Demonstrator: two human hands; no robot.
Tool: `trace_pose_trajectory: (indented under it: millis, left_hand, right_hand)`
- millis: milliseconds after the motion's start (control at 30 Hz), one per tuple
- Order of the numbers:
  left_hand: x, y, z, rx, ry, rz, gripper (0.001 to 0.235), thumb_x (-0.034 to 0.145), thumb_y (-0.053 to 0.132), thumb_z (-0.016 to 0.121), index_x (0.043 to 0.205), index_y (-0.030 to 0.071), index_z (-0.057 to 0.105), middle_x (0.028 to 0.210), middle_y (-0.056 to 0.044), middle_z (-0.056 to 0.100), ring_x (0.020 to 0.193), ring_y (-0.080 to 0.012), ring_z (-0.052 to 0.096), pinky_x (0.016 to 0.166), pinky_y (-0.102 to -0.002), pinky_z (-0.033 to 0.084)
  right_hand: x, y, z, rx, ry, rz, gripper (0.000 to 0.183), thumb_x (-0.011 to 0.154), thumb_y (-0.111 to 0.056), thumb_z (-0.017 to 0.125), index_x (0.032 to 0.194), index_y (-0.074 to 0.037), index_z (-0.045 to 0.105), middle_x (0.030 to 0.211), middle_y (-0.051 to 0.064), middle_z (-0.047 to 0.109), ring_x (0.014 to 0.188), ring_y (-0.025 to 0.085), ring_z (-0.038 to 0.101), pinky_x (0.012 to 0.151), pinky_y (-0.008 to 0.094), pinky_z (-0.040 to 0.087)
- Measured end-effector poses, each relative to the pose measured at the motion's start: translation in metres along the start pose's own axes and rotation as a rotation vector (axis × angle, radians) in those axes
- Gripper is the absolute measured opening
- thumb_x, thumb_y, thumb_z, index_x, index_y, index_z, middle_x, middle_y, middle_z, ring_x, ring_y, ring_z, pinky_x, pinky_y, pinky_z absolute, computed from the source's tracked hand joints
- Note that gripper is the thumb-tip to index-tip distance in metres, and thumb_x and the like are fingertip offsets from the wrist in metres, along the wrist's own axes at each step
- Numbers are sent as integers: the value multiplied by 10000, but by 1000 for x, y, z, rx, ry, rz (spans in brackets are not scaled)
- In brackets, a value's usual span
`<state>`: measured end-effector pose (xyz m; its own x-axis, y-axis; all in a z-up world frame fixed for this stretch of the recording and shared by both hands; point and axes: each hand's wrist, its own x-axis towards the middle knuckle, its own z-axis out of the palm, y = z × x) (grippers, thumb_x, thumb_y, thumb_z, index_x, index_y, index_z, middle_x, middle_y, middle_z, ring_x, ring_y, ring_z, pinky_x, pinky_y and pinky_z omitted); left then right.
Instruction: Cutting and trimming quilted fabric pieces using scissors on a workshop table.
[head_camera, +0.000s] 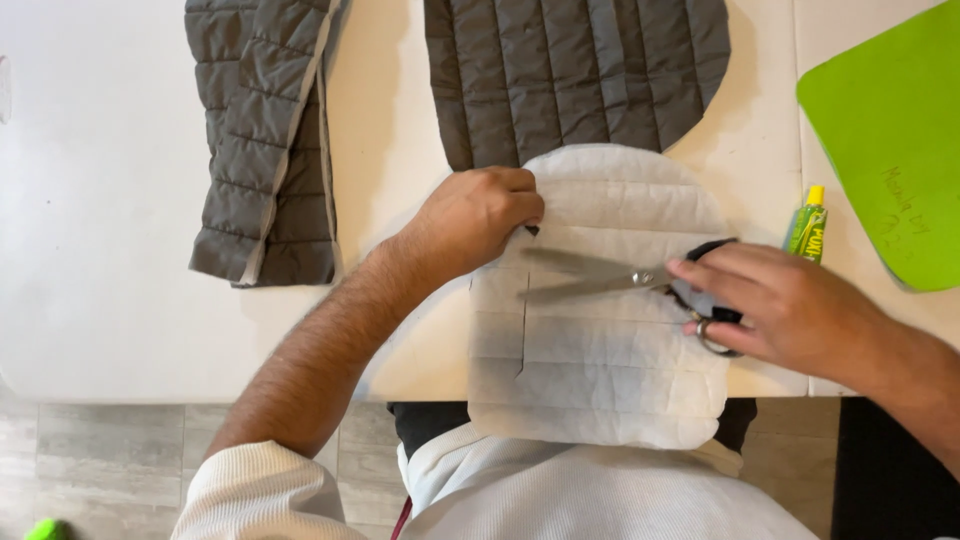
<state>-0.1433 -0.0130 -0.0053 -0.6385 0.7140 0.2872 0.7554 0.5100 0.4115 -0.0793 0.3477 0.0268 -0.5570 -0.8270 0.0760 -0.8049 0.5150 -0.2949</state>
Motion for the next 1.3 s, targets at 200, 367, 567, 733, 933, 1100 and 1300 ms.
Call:
trace_pose_trajectory:
  millis: [200, 367, 567, 733, 933, 1100, 1300]
  left_hand:
    - [-2, 1, -1, 46, -17, -22, 294, 740, -207, 671, 887, 37, 746, 774, -64, 655, 633, -276, 629, 426, -409, 485]
    - [-5, -2, 3, 41, 37, -1, 239, 766, -172, 713, 885, 31, 753, 806, -75, 680, 652, -278, 654, 452, -401, 515]
    - [-3, -1, 3, 89, 82, 61, 238, 761, -181, 735, 895, 16, 751, 778, -67, 615, 619, -244, 607, 438, -384, 501]
    - [-5, -5, 5, 112, 154, 70, 270, 726, -204, 724, 889, 8, 752, 913, -106, 640, 687, -261, 642, 460, -385, 531]
    - [-1, -6, 9, 154, 253, 128, 243, 738, -175, 703, 836, 45, 734, 802, -50, 688, 650, -241, 631, 605, -385, 541]
    - [1, -5, 9, 134, 302, 174, 285, 709, -231, 642, 841, 18, 686, 815, -75, 681, 638, -247, 617, 596, -383, 531]
    - [4, -4, 11, 62, 243, 107, 314, 675, -204, 659, 833, 58, 730, 787, -32, 678, 589, -256, 597, 466, -377, 460]
  right_hand:
    - [-6, 14, -2, -96, -11, 133, 743, 738, -231, 848, 1430, -128, 599, 1010, 3, 662, 770, 179, 657, 656, 378, 590]
    - [-11, 19, -4, -125, -34, 178, 671, 780, -286, 816, 1408, -146, 623, 1030, -18, 682, 813, 188, 672, 649, 392, 580]
    - [-1, 22, -4, -39, -51, 189, 666, 770, -253, 826, 1396, -120, 640, 1055, 5, 710, 821, 197, 701, 675, 377, 580]
    - [6, 26, -2, 29, -17, 164, 647, 782, -270, 833, 1369, -71, 649, 977, 34, 694, 764, 209, 675, 700, 369, 545]
    - [3, 28, -2, -11, -32, 196, 645, 780, -241, 834, 1381, -92, 655, 967, 15, 683, 731, 201, 667, 661, 369, 547]
    - [9, 27, -7, -19, -24, 173, 656, 781, -261, 842, 1382, -77, 655, 991, 33, 701, 730, 201, 655, 660, 367, 543]
    - [17, 32, -2, 59, -17, 182, 640, 790, -216, 831, 1390, -73, 662, 1093, 53, 727, 811, 215, 698, 707, 348, 543]
